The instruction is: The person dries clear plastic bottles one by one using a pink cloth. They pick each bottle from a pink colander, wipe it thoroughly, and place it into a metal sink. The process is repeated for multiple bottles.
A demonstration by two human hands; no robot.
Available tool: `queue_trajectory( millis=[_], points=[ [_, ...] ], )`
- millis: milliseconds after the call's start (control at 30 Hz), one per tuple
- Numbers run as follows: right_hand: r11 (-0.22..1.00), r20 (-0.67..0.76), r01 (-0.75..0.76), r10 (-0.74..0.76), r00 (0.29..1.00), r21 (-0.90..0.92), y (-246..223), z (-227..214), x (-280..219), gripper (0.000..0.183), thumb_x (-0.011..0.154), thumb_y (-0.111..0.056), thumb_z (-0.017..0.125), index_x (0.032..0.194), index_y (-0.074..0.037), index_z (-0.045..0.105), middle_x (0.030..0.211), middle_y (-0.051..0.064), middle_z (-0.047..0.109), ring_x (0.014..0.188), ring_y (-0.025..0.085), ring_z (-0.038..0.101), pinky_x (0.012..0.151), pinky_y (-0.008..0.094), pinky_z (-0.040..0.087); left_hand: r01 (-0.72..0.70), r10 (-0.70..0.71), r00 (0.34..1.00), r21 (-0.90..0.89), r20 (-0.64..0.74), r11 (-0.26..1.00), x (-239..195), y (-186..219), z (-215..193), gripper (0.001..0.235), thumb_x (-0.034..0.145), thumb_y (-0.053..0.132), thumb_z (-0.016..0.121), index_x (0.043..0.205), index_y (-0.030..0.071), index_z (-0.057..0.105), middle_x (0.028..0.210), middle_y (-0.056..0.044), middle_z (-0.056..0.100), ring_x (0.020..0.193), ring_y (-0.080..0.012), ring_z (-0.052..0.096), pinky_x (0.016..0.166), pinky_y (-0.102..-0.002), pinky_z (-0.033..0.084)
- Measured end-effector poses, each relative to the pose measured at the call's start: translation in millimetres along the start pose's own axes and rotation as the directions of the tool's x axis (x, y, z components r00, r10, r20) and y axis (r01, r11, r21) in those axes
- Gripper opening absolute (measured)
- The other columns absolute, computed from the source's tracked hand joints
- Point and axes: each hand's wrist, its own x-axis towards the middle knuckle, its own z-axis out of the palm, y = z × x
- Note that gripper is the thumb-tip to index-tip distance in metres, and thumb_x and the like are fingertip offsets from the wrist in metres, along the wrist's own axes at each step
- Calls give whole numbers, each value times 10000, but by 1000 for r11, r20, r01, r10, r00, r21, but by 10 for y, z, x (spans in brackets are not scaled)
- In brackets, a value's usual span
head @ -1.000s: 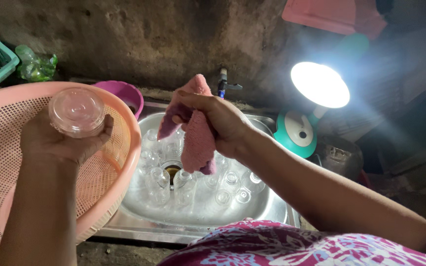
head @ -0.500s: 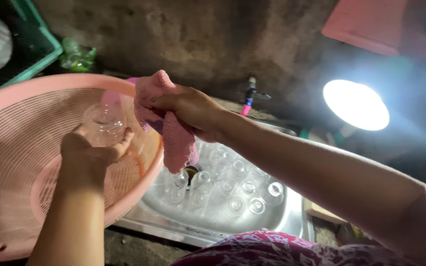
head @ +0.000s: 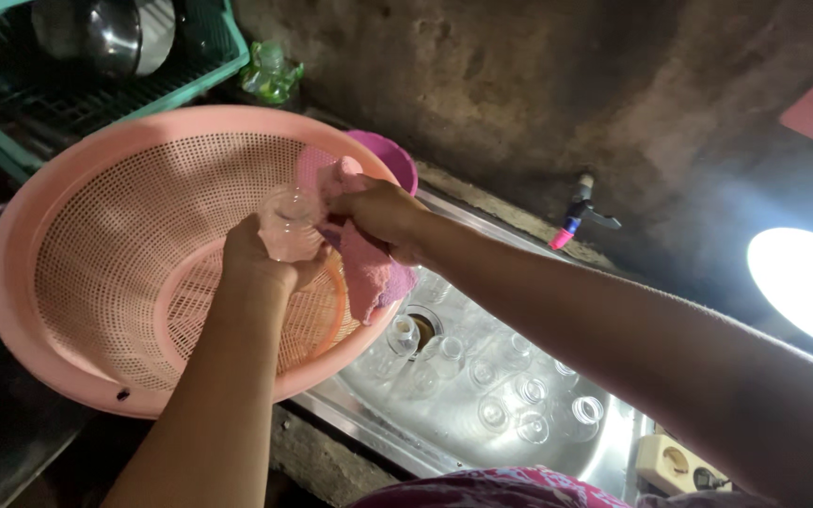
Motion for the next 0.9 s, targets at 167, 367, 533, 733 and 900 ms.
queue_trajectory(
  millis=[167, 367, 533, 733, 900],
  points=[
    [999, -14, -9, 9, 1000, -37, 32, -3, 126, 347, 957, -89, 599, 1302, -59, 607, 1075, 111, 723, 862, 146, 724, 751, 284, 629, -14, 12, 999, -40, -44, 999, 122, -58, 73, 444, 1020, 419, 389, 1331, 196, 615, 1354, -89, 635, 1222, -317, 599, 1019, -597, 465],
    [996, -22, -15, 13, 1000, -91, 25, -52, 242, 364, 940, -114, 612, 1302, -70, 614, 1074, 108, 729, 876, 169, 727, 765, 332, 634, 2, -30, 990, -194, -141, 981, 287, -92, 179, 483, 1039, 492, 386, 1366, 195, 582, 1365, -99, 637, 1209, -317, 621, 1012, -594, 489],
    [982, -81, -43, 28, 996, -184, 73, -90, 365, 394, 932, -157, 645, 1318, -89, 607, 1090, 96, 724, 911, 180, 723, 784, 360, 634, -44, 17, 976, -123, -215, 991, 372, -144, 236, 496, 1029, 485, 374, 1381, 194, 567, 1371, -108, 640, 1210, -319, 635, 983, -636, 503],
    [981, -117, -52, 30, 993, -188, 145, -109, 533, 426, 920, -193, 669, 1329, -97, 598, 1091, 84, 720, 929, 181, 713, 775, 347, 630, -53, 37, 991, -123, -127, 991, 470, -182, 220, 532, 1003, 524, 378, 1375, 193, 568, 1367, -88, 638, 1216, -312, 614, 968, -636, 473],
    [971, -170, 10, -52, 984, -239, 195, -78, 646, 445, 901, -187, 681, 1324, -72, 604, 1047, 115, 723, 871, 193, 705, 714, 360, 615, -59, 77, 994, -232, 73, 971, 825, -140, 168, 569, 1015, 532, 325, 1367, 182, 604, 1347, -86, 673, 1228, -304, 638, 955, -528, 541]
  ],
)
